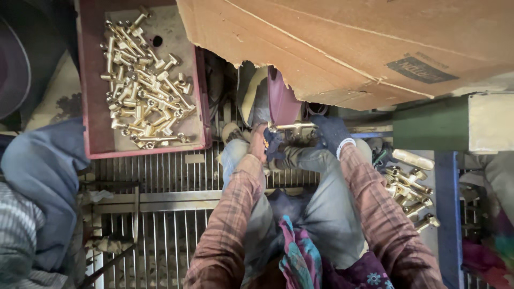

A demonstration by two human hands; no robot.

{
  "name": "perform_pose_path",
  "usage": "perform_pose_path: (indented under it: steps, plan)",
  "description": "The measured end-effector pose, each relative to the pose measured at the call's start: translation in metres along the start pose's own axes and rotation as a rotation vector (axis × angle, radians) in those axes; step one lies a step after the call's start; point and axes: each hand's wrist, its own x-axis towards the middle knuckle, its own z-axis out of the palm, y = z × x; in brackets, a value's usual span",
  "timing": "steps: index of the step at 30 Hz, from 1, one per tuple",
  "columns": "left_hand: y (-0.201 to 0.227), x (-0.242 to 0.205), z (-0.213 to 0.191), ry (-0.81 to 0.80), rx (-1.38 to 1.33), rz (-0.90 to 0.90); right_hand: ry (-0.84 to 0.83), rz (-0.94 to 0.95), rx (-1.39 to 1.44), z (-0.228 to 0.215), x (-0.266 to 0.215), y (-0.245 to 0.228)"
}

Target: The person sits on the floor and repeatedly rubs brass-colored metal parts against a grinding wheel using a cloth. They pick up parts from a red tray, polish them, and place them into a blue tray.

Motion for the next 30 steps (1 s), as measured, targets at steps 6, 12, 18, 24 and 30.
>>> perform_pose_path:
  steps: [6, 12, 18, 24, 30]
  plan:
    - [0.019, -0.041, 0.025, 0.098, 0.069, 0.077, -0.013, 0.336, 0.194, -0.018, -0.036, -0.029]
    - [0.058, -0.098, 0.037, -0.047, 0.559, 0.427, 0.124, -0.051, 0.411, -0.012, -0.087, -0.036]
    - [0.079, -0.07, 0.055, -0.025, 0.501, 0.462, 0.205, -0.264, 0.485, 0.0, -0.063, -0.034]
    - [0.057, -0.04, 0.046, 0.049, 0.413, 0.352, 0.209, 0.008, 0.386, 0.007, -0.047, -0.032]
    - [0.039, -0.027, 0.032, 0.16, 0.075, 0.051, 0.153, 0.204, 0.491, 0.01, -0.032, -0.035]
